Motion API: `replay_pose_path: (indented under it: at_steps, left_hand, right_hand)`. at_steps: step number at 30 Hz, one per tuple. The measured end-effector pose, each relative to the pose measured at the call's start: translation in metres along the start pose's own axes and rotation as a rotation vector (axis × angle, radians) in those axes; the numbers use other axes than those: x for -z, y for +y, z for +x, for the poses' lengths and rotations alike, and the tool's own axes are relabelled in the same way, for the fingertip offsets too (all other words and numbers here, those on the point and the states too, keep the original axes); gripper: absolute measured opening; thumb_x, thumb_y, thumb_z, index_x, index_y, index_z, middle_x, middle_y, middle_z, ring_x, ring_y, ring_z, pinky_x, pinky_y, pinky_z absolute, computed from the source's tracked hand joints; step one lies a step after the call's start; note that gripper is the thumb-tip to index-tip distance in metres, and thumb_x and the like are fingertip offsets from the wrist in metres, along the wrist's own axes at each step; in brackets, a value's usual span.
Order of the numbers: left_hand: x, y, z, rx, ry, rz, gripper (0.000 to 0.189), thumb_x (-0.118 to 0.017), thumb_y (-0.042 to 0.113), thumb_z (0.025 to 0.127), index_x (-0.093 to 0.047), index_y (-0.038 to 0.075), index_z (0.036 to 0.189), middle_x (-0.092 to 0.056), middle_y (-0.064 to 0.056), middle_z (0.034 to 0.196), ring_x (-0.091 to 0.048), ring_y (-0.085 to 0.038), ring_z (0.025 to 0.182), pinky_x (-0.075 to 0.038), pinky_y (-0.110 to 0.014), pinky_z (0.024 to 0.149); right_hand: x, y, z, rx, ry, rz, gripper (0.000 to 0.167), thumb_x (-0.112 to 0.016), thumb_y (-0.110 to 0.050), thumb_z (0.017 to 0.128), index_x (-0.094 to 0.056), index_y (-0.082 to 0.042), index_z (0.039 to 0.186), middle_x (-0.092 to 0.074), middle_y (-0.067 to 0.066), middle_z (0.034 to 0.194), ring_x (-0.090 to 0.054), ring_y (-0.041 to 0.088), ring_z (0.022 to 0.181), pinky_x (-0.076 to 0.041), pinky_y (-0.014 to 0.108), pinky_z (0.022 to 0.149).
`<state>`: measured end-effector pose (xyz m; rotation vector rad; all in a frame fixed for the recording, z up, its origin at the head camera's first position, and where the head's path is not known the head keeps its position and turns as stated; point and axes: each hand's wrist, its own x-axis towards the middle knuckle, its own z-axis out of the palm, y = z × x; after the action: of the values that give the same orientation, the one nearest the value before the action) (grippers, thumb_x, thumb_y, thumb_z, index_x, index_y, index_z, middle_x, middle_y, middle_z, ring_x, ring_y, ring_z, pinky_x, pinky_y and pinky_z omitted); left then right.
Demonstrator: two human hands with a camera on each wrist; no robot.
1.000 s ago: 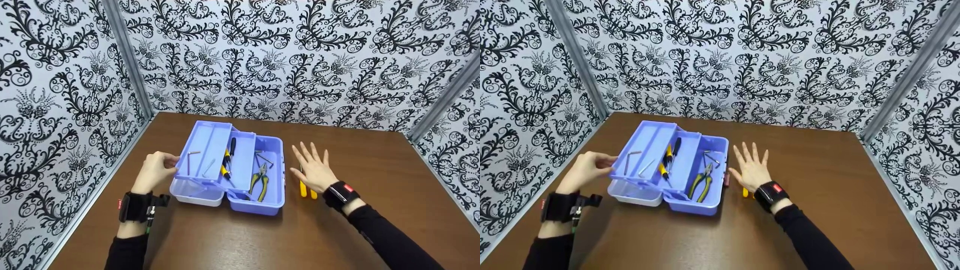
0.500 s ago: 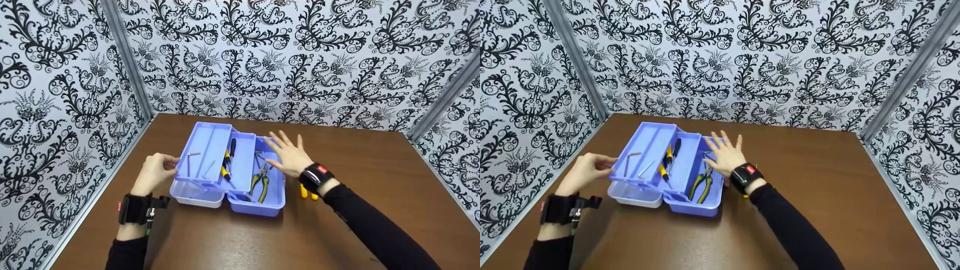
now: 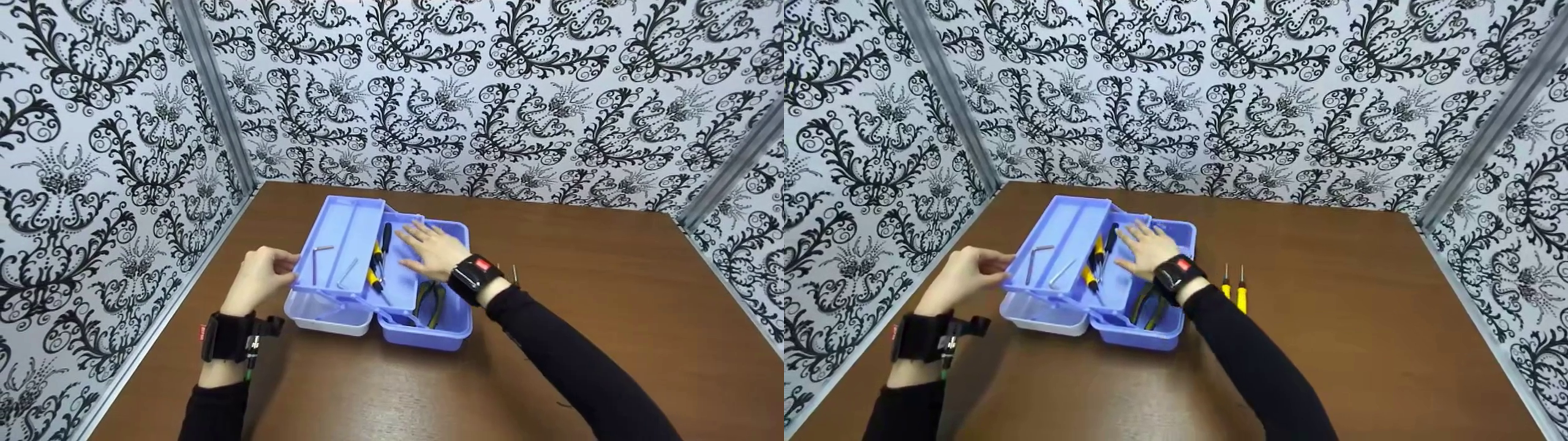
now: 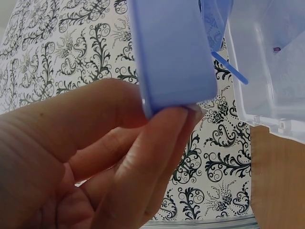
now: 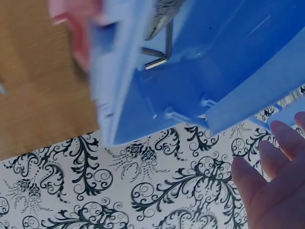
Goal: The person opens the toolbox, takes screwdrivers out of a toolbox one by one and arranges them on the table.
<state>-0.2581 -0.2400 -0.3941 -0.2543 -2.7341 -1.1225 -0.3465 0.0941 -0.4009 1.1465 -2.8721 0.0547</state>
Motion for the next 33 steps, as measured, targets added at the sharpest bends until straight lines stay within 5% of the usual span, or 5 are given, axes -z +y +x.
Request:
replay_pose_path:
  at_steps: [12, 18, 25, 33]
  left_hand:
    - [-0.003, -0.002, -0.001, 0.007, -0.003, -0.013, 0.031, -0.068, -0.005, 0.078, -0.071, -0.009, 0.108, -0.075, -0.024, 0.093, -0.074, -0.031, 0.080, -0.063, -0.038, 0.074]
    - [-0.001, -0.002, 0.000, 0.006, -0.002, -0.018, 0.031, -0.068, -0.004, 0.078, -0.071, -0.009, 0.109, -0.074, -0.024, 0.094, -0.074, -0.031, 0.081, -0.063, -0.037, 0.074]
    - [0.000, -0.002, 0.001, -0.021, 0.002, 0.003, 0.029, -0.067, -0.005, 0.078, -0.071, -0.010, 0.107, -0.075, -0.023, 0.094, -0.074, -0.031, 0.081, -0.062, -0.039, 0.074]
    - [-0.001, -0.002, 0.000, -0.003, 0.003, 0.007, 0.029, -0.068, -0.004, 0.079, -0.071, -0.009, 0.108, -0.075, -0.023, 0.095, -0.074, -0.030, 0.081, -0.063, -0.037, 0.075]
  right_hand:
    - [-0.009, -0.013, 0.031, -0.008, -0.050, -0.006, 0.056, -0.042, -0.037, 0.103, -0.039, -0.007, 0.150, -0.036, 0.012, 0.159, -0.025, 0.033, 0.151, -0.026, 0.056, 0.121]
    - [-0.015, -0.014, 0.038, 0.032, 0.034, -0.061, 0.045, -0.048, -0.024, 0.101, -0.051, -0.005, 0.142, -0.048, 0.011, 0.151, -0.036, 0.032, 0.146, -0.035, 0.054, 0.117]
    - [-0.019, -0.013, 0.041, 0.109, 0.173, -0.132, 0.026, -0.063, -0.011, 0.090, -0.066, -0.007, 0.116, -0.070, 0.015, 0.118, -0.068, 0.032, 0.107, -0.057, 0.047, 0.093]
    - [-0.022, -0.012, 0.038, 0.217, 0.275, -0.335, 0.012, -0.061, -0.001, 0.085, -0.071, -0.008, 0.086, -0.070, 0.008, 0.085, -0.068, 0.024, 0.076, -0.059, 0.035, 0.067]
